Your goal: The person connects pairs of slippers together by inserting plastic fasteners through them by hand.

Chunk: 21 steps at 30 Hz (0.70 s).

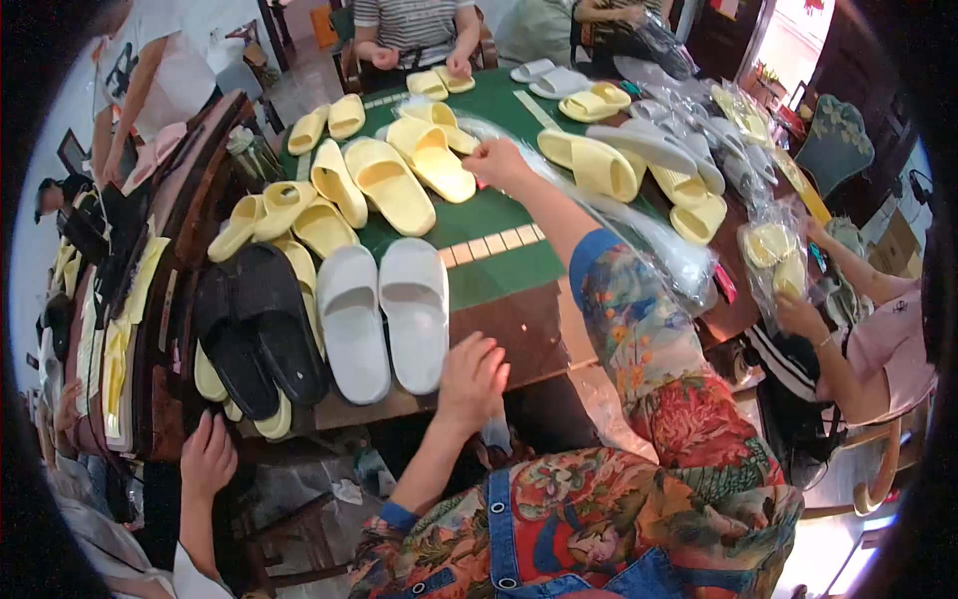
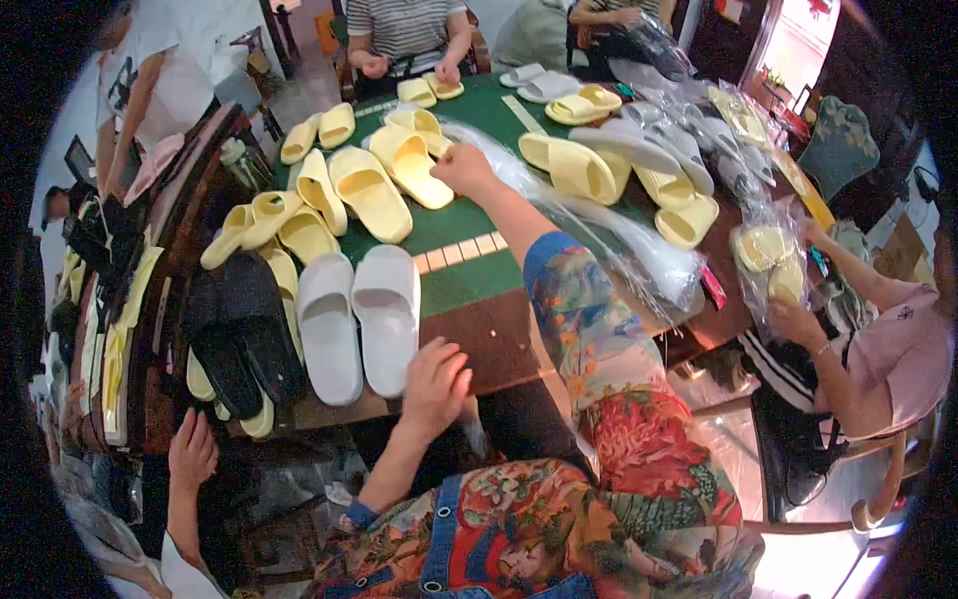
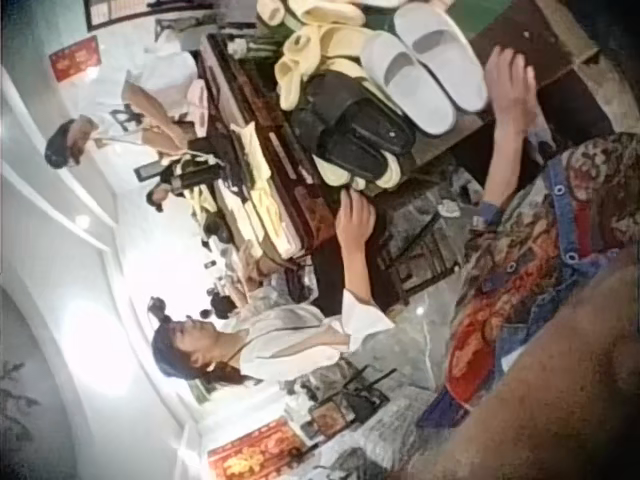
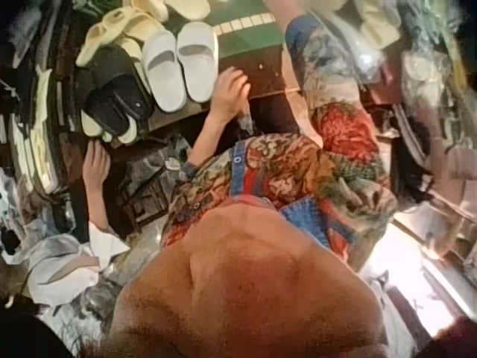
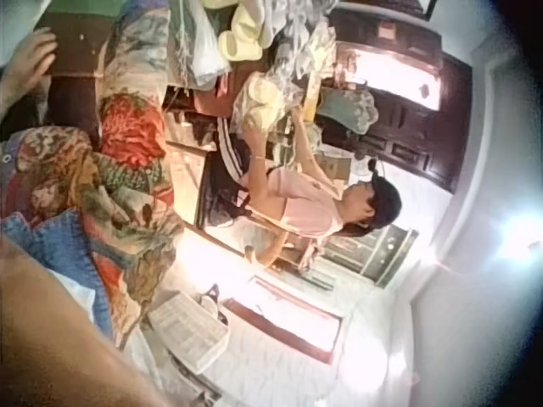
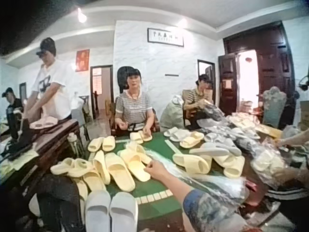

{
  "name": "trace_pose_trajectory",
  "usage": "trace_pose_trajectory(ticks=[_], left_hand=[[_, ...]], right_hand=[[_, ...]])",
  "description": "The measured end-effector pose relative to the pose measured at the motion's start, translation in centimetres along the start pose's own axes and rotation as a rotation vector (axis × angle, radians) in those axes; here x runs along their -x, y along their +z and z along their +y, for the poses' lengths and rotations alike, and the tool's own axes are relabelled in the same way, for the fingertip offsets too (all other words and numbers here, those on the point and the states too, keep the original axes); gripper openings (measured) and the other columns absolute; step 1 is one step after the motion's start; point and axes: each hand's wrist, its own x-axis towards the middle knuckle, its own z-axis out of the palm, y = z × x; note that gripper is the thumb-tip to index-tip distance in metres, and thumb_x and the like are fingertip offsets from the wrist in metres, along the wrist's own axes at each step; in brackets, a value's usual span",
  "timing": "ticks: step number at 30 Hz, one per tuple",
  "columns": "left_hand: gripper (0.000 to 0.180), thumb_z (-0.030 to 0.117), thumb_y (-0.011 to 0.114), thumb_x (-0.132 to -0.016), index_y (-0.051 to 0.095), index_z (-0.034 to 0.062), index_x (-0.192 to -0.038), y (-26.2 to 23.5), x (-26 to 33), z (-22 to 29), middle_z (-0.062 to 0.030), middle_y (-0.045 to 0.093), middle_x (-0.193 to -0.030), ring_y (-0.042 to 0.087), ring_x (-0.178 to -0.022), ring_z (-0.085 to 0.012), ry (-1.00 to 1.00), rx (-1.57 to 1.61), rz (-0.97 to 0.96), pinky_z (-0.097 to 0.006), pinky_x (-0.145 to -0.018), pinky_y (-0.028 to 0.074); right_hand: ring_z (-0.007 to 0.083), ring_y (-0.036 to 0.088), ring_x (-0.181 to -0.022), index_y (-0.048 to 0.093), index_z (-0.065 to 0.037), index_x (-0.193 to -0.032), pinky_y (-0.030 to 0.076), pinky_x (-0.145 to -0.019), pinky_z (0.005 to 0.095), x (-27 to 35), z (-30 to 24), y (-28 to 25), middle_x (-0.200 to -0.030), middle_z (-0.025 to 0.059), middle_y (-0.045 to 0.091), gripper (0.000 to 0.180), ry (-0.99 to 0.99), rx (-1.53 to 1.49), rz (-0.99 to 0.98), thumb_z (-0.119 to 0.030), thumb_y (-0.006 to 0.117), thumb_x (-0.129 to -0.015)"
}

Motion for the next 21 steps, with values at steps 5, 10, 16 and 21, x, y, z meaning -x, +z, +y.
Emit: trace_pose_trajectory(ticks=[5, 10, 16, 21], left_hand=[[0.037, 0.017, 0.065, -0.08, 0.051, -0.001, -0.11, 3.8, -2.4, -2.1, -0.0199, 0.05, -0.112, 0.048, -0.106, -0.0398, -0.037, 0.06, -0.014, -0.046, -0.09, 0.04], [0.033, 0.02, 0.065, -0.082, 0.052, 0.0012, -0.106, 4.8, -1.8, -3.1, -0.0191, 0.047, -0.114, 0.047, -0.107, -0.0379, -0.09, 0.031, -0.072, -0.047, -0.09, 0.039], [0.032, 0.018, 0.066, -0.081, 0.053, 0.0021, -0.106, 4.8, -1.8, -3.0, -0.0172, 0.048, -0.114, 0.048, -0.107, -0.0367, -0.12, 0.037, -0.084, -0.046, -0.089, 0.04], [0.03, 0.017, 0.065, -0.081, 0.054, 0.0033, -0.105, 4.8, -1.7, -3.0, -0.0161, 0.049, -0.114, 0.048, -0.108, -0.0354, -0.137, 0.037, -0.085, -0.044, -0.09, 0.039]], right_hand=[[0.0199, 0.063, -0.051, 0.068, -0.003, -0.072, 0.052, -0.054, 0.0333, -1.5, 1.0, 0.6, -0.063, 0.0121, 0.065, 0.022, 0.037, 0.136, -0.048, -0.024, 0.069, -0.067], [0.0195, 0.063, -0.052, 0.069, -0.001, -0.078, 0.053, -0.053, 0.0315, -2.0, 0.0, -0.5, -0.065, 0.0134, 0.066, 0.024, -0.02, 0.232, -0.072, -0.023, 0.067, -0.068], [0.0209, 0.065, -0.058, 0.068, -0.001, -0.077, 0.053, -0.058, 0.0323, -2.2, 0.7, -0.3, -0.065, 0.0138, 0.066, 0.024, 0.078, 0.205, -0.095, -0.023, 0.067, -0.066], [0.02, 0.064, -0.062, 0.067, -0.004, -0.076, 0.051, -0.061, 0.032, -1.5, 1.9, 0.5, -0.067, 0.0105, 0.066, 0.024, 0.065, 0.242, -0.087, -0.025, 0.068, -0.066]])
